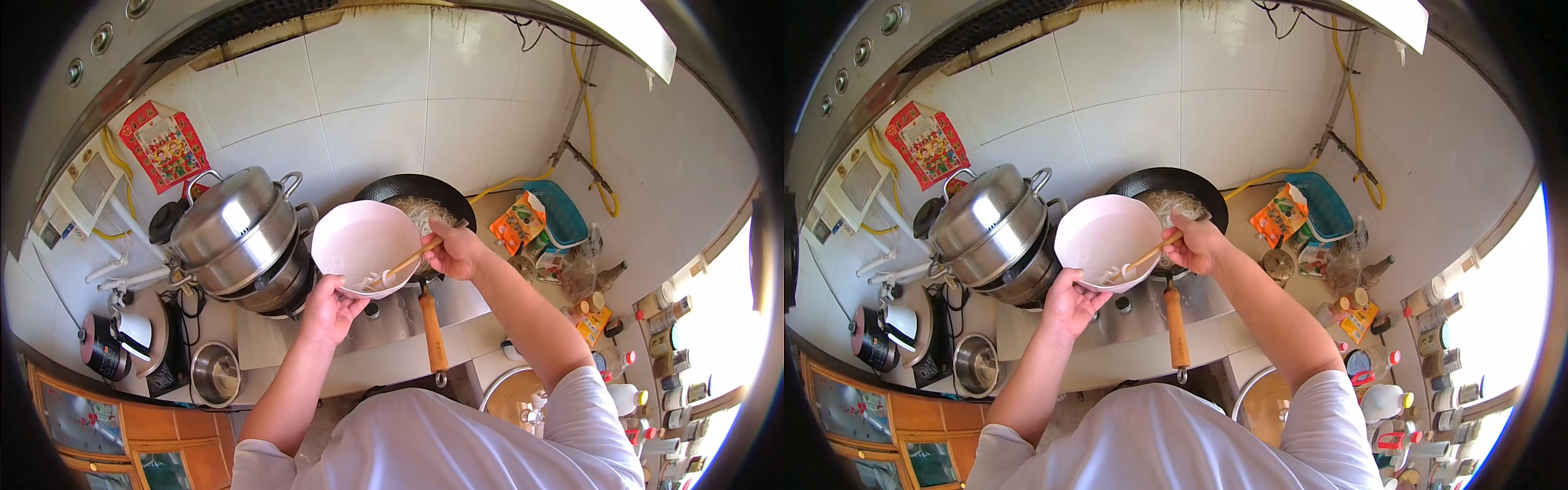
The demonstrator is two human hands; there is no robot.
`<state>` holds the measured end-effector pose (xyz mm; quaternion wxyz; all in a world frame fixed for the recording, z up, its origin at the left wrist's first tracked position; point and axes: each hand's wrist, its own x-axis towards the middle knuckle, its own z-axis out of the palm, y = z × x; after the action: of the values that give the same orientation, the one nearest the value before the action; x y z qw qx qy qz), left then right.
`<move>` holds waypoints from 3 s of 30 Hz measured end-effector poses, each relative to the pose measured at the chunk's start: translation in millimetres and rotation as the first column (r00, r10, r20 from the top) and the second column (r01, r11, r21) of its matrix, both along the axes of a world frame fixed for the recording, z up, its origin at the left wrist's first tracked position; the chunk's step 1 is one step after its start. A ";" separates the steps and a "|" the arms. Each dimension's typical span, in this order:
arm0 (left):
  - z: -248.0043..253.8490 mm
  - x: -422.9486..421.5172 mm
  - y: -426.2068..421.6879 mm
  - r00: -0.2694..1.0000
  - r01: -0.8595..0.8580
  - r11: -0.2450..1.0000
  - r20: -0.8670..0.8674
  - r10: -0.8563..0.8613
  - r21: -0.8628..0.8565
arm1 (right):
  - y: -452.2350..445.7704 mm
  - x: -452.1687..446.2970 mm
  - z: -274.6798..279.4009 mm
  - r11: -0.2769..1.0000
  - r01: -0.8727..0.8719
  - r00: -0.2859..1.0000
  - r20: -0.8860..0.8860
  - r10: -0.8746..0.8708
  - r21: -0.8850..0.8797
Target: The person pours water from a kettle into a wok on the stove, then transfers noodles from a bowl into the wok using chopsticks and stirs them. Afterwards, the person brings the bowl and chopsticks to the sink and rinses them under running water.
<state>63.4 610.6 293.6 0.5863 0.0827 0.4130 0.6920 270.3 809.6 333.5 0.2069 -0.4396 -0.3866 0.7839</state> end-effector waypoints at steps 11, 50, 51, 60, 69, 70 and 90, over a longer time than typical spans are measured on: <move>2.5 -0.8 4.8 1.000 -0.031 0.998 -0.006 0.030 -0.054 | 10.1 -2.6 -5.2 0.950 0.178 0.949 -0.212 -0.235 -0.255; 11.6 -13.0 -19.8 1.000 -0.008 0.997 -0.025 0.007 -0.074 | 62.0 12.2 -25.7 0.626 0.074 0.911 0.203 -0.359 0.776; 12.1 -11.9 -19.7 0.999 -0.028 0.997 -0.032 0.026 -0.073 | 59.4 14.1 -24.1 0.492 0.020 0.857 0.238 -0.456 0.870; 21.4 -7.2 -21.3 0.999 0.003 0.999 -0.052 -0.005 -0.052 | 59.1 20.4 -35.6 0.654 -0.100 0.967 0.229 -0.115 0.750; 19.5 -3.0 -26.7 0.998 -0.003 0.998 -0.059 0.000 -0.055 | 71.5 43.2 -36.4 0.478 -0.192 0.924 0.322 -0.207 0.857; 17.8 -4.7 -25.3 0.998 0.014 0.999 -0.054 -0.016 -0.050 | 68.2 45.9 -21.3 0.414 -0.203 0.868 0.358 -0.344 0.888; 5.0 5.2 -22.0 0.997 0.077 0.997 -0.011 -0.077 -0.002 | -25.8 19.5 55.4 0.739 -0.189 0.982 0.143 0.126 0.647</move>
<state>68.6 588.6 298.5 0.6104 0.1018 0.4132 0.6680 289.8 783.8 388.9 0.2636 -0.3393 -0.6821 0.5917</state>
